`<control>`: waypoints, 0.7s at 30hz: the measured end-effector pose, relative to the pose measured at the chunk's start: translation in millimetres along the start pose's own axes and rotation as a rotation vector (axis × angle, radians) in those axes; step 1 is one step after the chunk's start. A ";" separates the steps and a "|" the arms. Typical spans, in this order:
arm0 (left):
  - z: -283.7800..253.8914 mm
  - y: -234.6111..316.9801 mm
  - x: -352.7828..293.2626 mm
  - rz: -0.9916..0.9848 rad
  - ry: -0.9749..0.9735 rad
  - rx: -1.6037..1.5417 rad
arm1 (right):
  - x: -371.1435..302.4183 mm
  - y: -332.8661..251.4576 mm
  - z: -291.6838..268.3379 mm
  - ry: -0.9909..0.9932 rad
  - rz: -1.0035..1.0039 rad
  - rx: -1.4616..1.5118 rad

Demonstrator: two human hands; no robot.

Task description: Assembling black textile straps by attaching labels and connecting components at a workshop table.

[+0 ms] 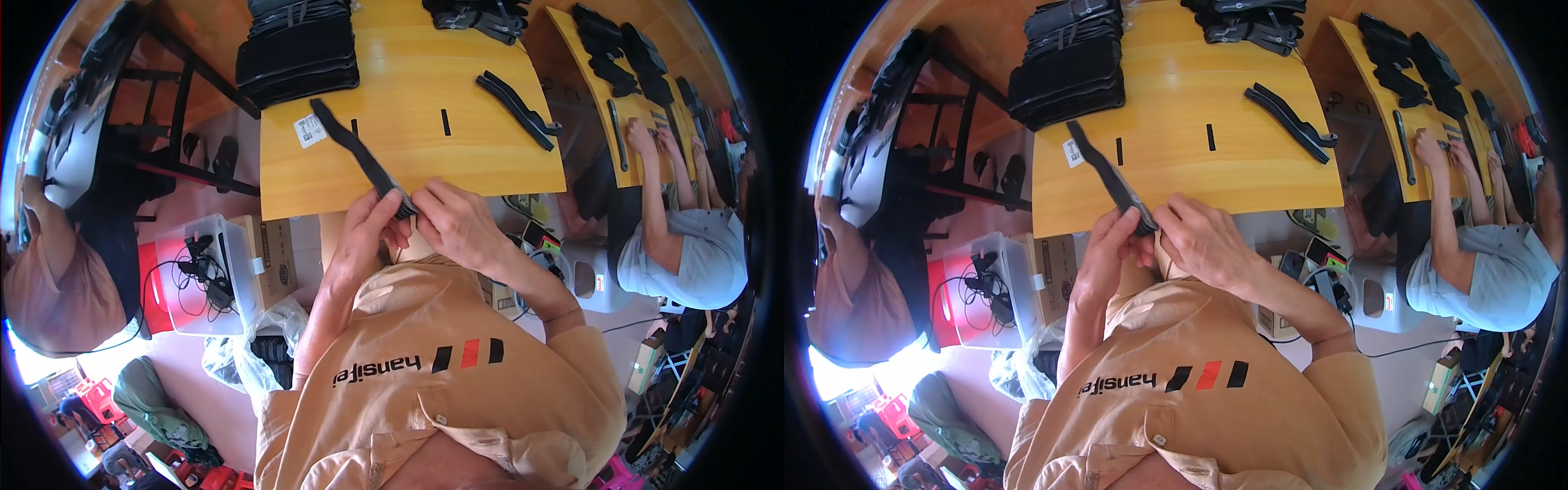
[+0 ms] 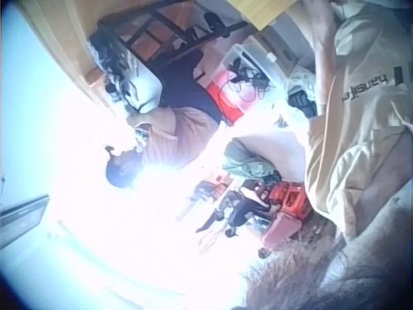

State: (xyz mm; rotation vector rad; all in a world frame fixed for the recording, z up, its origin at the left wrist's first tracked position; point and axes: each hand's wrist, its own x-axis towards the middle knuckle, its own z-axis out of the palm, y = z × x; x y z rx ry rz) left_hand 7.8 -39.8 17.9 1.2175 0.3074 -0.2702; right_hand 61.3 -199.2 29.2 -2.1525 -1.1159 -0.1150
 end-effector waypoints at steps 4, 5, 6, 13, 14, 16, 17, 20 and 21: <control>5.6 0.8 -2.1 0.003 0.057 -0.008 | -3.1 2.6 -9.5 -0.060 0.018 0.100; 3.6 -0.5 -1.0 -0.002 0.064 -0.054 | -3.2 2.6 -11.6 -0.059 0.019 0.100; 2.7 -1.2 -0.5 -0.007 0.072 -0.099 | -2.9 2.8 -13.4 -0.050 0.033 0.141; 9.6 -1.0 1.4 -0.024 0.031 -0.032 | -1.0 4.5 -18.7 -0.139 0.000 0.185; 9.9 -1.2 1.9 -0.045 0.022 -0.028 | -0.3 5.5 -20.1 -0.138 0.001 0.185; 9.9 -1.8 2.6 -0.067 0.013 -0.023 | 1.0 7.1 -23.5 -0.213 0.014 0.247; 9.6 -2.3 2.9 -0.082 -0.003 -0.026 | 1.3 8.2 -24.3 -0.212 0.015 0.247; 9.2 -5.0 3.7 -0.110 -0.018 -0.033 | 2.3 10.9 -25.1 -0.277 0.017 0.259; 9.2 -5.7 3.8 -0.121 -0.016 -0.038 | 2.7 11.3 -24.8 -0.288 0.009 0.244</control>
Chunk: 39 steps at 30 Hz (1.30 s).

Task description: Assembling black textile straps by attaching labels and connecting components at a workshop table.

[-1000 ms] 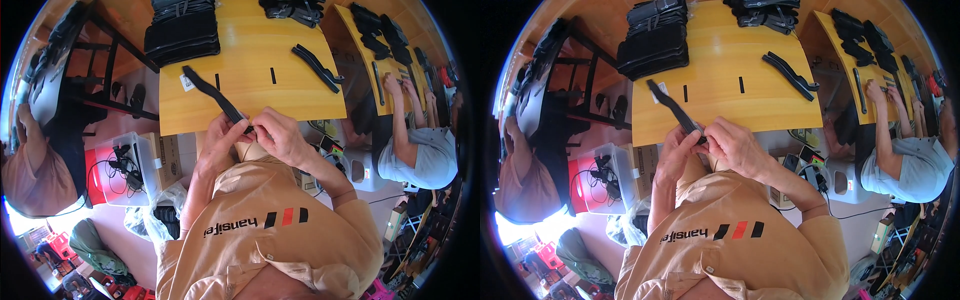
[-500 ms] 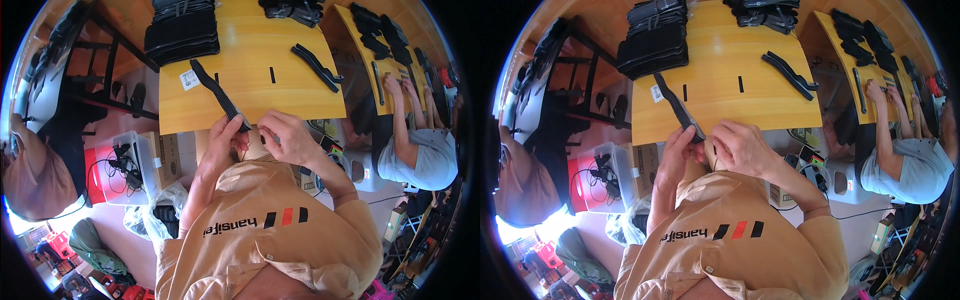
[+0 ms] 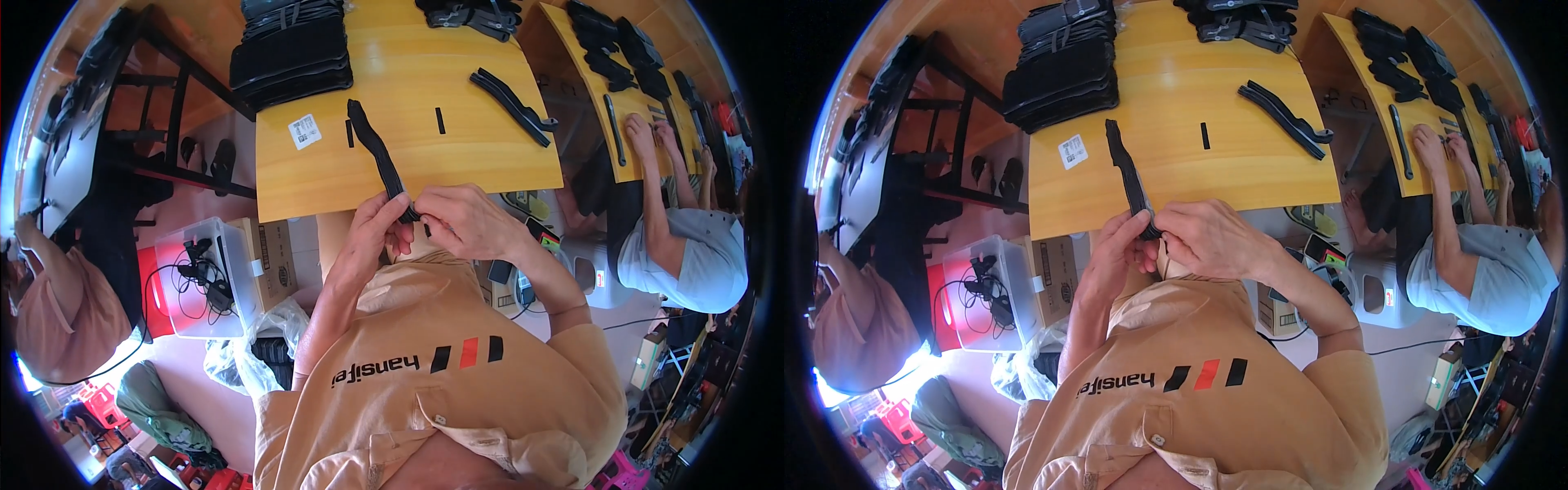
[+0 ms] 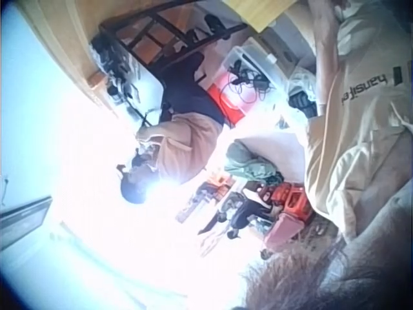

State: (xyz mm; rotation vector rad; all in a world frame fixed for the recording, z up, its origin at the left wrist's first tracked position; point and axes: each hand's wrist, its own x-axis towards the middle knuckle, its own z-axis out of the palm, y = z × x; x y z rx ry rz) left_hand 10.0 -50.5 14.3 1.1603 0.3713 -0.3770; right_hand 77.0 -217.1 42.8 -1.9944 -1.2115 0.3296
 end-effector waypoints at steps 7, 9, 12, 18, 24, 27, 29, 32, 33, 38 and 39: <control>-2.9 -1.7 3.2 0.003 0.017 0.026 | 1.4 -1.5 11.3 0.115 -0.031 -0.174; -2.3 -3.4 4.9 0.075 0.034 0.085 | 2.3 -5.5 13.9 0.124 0.001 -0.211; -3.2 -4.7 5.8 0.096 0.032 0.114 | 4.0 -7.1 13.7 0.133 0.040 -0.227; -6.5 -5.4 5.6 0.077 -0.030 0.119 | 5.0 -2.3 16.4 0.141 0.032 -0.166; -13.5 -7.9 6.6 -0.006 -0.188 0.076 | -0.7 17.6 23.3 0.126 0.223 0.214; -10.0 -6.8 4.5 -0.002 -0.128 0.158 | -5.5 15.4 25.3 0.141 0.290 0.320; -4.5 -2.3 3.6 0.070 0.000 0.374 | -8.9 13.3 25.9 0.189 0.301 0.319; 6.4 9.2 -4.9 0.274 0.163 0.781 | -9.8 5.7 26.1 0.309 0.227 0.229; 8.3 11.0 -6.8 0.409 0.195 0.971 | -9.3 2.5 25.4 0.293 0.216 0.238; 1.1 11.3 -4.9 0.287 -0.033 0.606 | -10.8 2.0 23.2 0.221 0.284 0.493; 4.5 18.3 -7.9 0.243 -0.075 0.618 | -11.4 3.0 22.6 0.204 0.275 0.513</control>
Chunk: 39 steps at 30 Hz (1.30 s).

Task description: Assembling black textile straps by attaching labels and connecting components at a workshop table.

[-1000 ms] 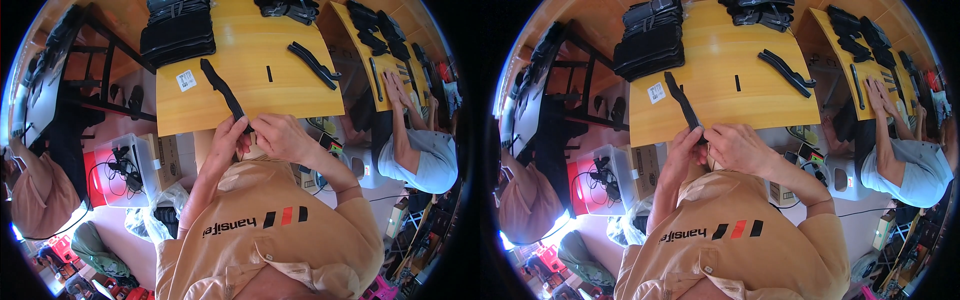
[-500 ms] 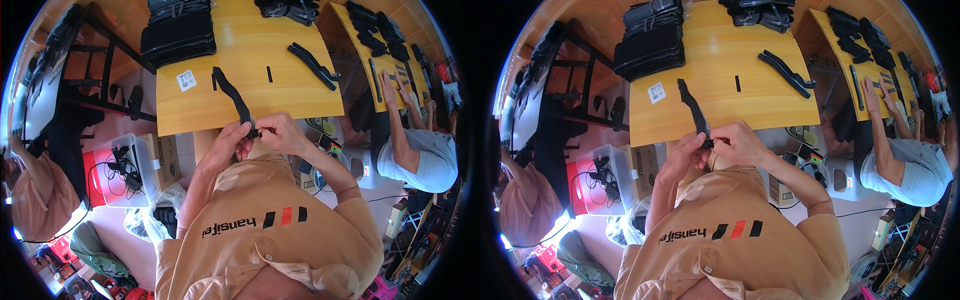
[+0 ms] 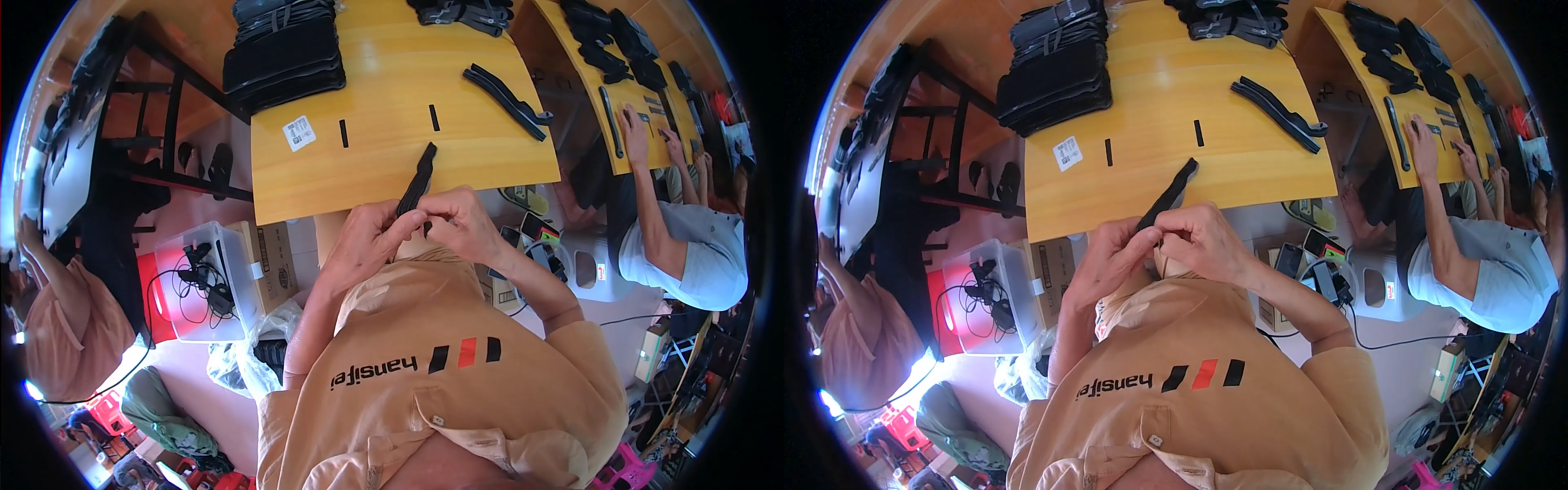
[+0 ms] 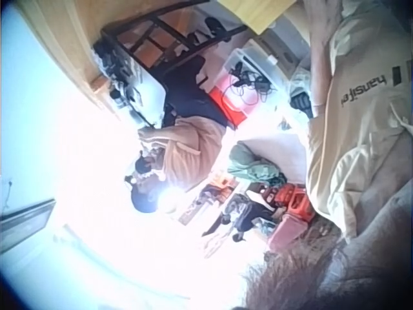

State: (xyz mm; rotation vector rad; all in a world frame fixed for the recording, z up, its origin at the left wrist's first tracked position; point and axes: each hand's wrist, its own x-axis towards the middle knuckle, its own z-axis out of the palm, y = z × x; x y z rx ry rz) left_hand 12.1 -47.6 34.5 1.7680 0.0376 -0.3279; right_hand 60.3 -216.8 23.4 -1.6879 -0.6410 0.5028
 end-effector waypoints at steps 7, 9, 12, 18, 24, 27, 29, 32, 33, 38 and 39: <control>-6.9 5.1 -12.8 0.032 -0.082 -0.148 | 5.2 -15.2 -1.7 -0.109 0.118 0.403; -6.7 2.4 -14.4 -0.001 -0.129 -0.363 | 6.7 -19.6 -4.3 -0.121 0.163 0.525; -3.5 -1.0 -15.5 0.005 -0.126 -0.570 | 8.9 -19.3 -6.7 -0.149 0.225 0.691; 10.4 -0.8 -10.5 -0.017 0.105 -0.454 | 5.6 -22.8 -1.6 -0.021 -0.103 0.075; 10.5 -2.3 -6.4 0.003 0.152 -0.397 | 12.8 -14.0 1.9 0.111 -0.306 -0.357; 10.1 -2.2 -7.4 -0.003 0.126 -0.379 | 10.7 -17.7 -2.1 0.071 -0.196 -0.164; 10.4 0.0 -10.4 0.009 0.099 -0.405 | 7.9 -18.7 -4.6 -0.017 -0.013 0.051; 8.1 3.8 -14.5 0.007 0.089 -0.480 | 7.3 -15.2 -6.2 -0.030 0.178 0.565; 6.4 4.4 -16.0 -0.009 0.104 -0.532 | 10.9 -15.2 -10.6 0.034 0.201 0.651; -19.6 -3.0 -27.4 -0.077 0.095 -0.591 | 30.8 -7.7 -36.5 0.228 0.299 0.666; -25.5 -6.6 -31.6 -0.066 0.091 -0.619 | 34.4 -4.0 -44.6 0.225 0.296 0.665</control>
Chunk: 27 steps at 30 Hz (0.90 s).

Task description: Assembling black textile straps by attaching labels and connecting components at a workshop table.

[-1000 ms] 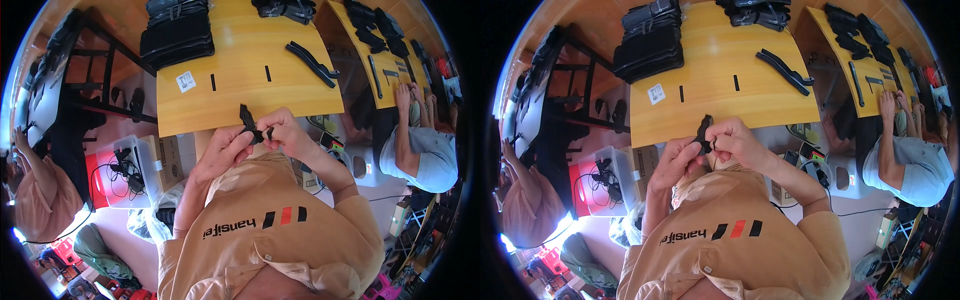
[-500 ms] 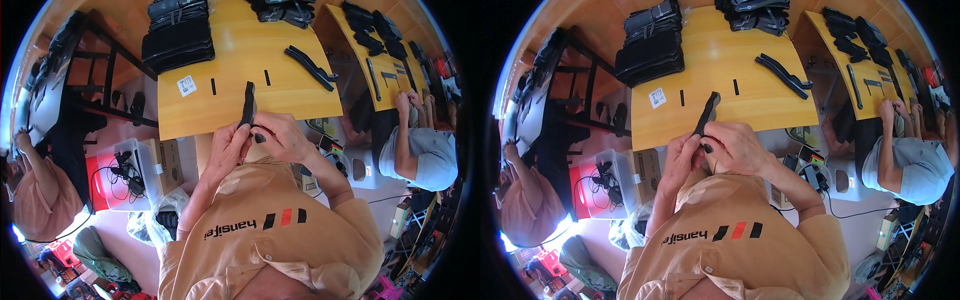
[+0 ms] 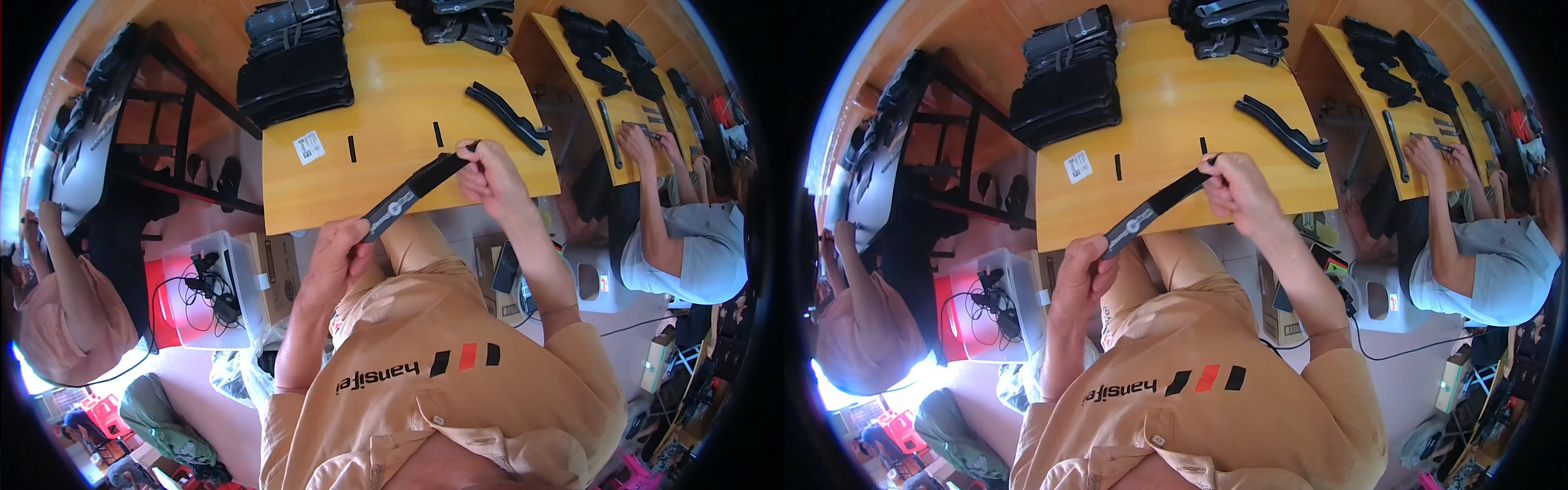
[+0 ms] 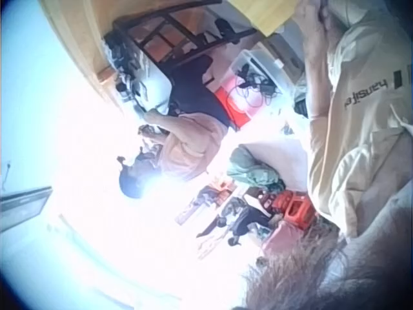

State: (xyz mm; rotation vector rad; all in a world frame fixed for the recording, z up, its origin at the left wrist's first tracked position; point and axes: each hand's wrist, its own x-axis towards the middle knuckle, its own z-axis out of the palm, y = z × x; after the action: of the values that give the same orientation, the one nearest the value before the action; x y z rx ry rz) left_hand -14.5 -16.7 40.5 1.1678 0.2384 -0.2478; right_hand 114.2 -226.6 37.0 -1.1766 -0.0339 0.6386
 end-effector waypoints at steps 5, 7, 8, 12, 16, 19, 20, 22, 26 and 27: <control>-41.1 2.3 -27.6 -0.030 -0.043 -0.108 | 18.1 -23.4 -29.2 0.119 -0.010 0.031; -55.3 8.1 -49.2 -0.040 0.016 -0.268 | 26.6 -35.5 -42.8 0.219 -0.026 0.038; -63.5 8.6 -61.4 -0.035 0.072 -0.348 | 31.4 -41.7 -55.9 0.277 -0.052 0.068; -121.6 -7.6 -124.7 0.139 0.143 -1.168 | 39.1 -73.7 -139.4 0.432 -0.209 0.185; -162.0 1.1 -152.8 0.362 0.021 -0.664 | -1.6 -106.5 -120.0 0.444 -0.370 0.121; -132.9 -6.9 -122.0 0.311 0.404 -0.516 | -18.4 -110.0 -83.6 0.345 -0.304 0.039; -128.1 -12.8 -109.5 0.300 0.418 -0.488 | -22.2 -111.8 -75.4 0.216 -0.309 -0.012; -109.6 -16.6 -80.7 0.224 0.456 -0.484 | -27.6 -108.6 -68.1 0.089 -0.316 -0.062; -107.2 -61.3 -21.2 0.159 0.516 -0.469 | -41.2 -100.8 -60.0 0.089 -0.362 -0.494; -104.9 -70.7 -6.6 0.097 0.572 -0.465 | -38.0 -94.5 -64.7 0.074 -0.343 -0.634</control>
State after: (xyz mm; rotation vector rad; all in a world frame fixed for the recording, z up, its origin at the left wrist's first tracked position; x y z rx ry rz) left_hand -48.8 54.6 -58.4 0.7602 0.7003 0.2286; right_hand 147.6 -321.4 103.9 -1.7539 -0.3909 0.2781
